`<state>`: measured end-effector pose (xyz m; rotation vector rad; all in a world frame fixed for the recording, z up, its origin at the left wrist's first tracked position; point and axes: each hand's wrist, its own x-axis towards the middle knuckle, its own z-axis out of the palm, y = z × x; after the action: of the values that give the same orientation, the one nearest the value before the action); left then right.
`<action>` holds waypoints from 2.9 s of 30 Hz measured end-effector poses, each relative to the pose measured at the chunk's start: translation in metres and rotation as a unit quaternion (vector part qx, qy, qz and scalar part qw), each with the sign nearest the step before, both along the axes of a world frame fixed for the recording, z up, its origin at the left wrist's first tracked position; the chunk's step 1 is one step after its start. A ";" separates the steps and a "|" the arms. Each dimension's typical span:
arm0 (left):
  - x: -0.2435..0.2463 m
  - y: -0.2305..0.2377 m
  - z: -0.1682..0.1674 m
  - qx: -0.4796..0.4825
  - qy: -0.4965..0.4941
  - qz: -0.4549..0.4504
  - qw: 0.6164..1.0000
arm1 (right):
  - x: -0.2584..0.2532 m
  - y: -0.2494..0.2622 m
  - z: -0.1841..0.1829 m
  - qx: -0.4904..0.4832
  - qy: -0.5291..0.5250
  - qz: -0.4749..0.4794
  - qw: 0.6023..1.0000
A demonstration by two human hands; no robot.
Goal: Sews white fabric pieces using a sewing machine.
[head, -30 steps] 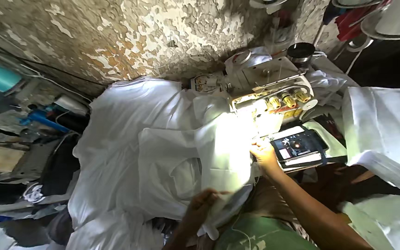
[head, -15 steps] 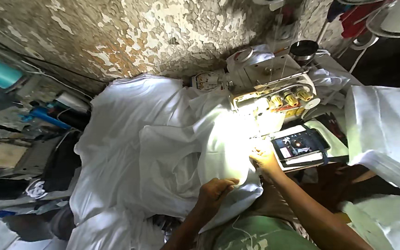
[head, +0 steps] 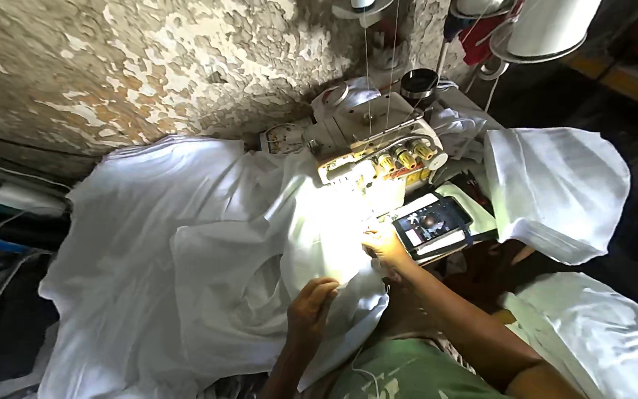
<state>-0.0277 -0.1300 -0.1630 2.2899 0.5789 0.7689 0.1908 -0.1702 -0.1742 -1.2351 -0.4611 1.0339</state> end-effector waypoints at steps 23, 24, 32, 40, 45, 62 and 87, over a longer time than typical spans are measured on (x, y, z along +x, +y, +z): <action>0.008 -0.012 -0.008 0.098 0.025 -0.003 0.995 | -0.002 0.001 -0.003 -0.016 0.012 -0.019 1.000; 0.010 -0.010 -0.006 0.098 0.023 -0.001 0.995 | -0.002 0.001 -0.002 -0.019 0.006 -0.020 1.000; 0.034 0.009 0.004 0.140 0.043 0.032 0.989 | -0.002 0.005 0.002 -0.026 -0.054 -0.037 0.998; 0.061 0.007 0.022 0.163 0.101 0.047 0.980 | -0.005 0.004 0.000 -0.010 -0.097 -0.044 0.994; 0.075 0.002 0.021 0.131 0.150 0.065 0.978 | -0.008 -0.003 0.002 -0.003 -0.070 -0.045 0.996; -0.026 -0.013 0.065 -0.183 0.001 0.127 0.975 | -0.034 -0.097 0.009 0.079 0.218 0.262 0.937; -0.022 -0.073 -0.038 0.243 -0.029 -0.019 0.969 | -0.067 -0.147 -0.020 0.042 -0.078 0.185 0.979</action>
<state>-0.0492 -0.2025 -0.2009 2.6990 0.3426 1.0459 0.1239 -0.3177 -0.1941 -1.1846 -0.8728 1.2195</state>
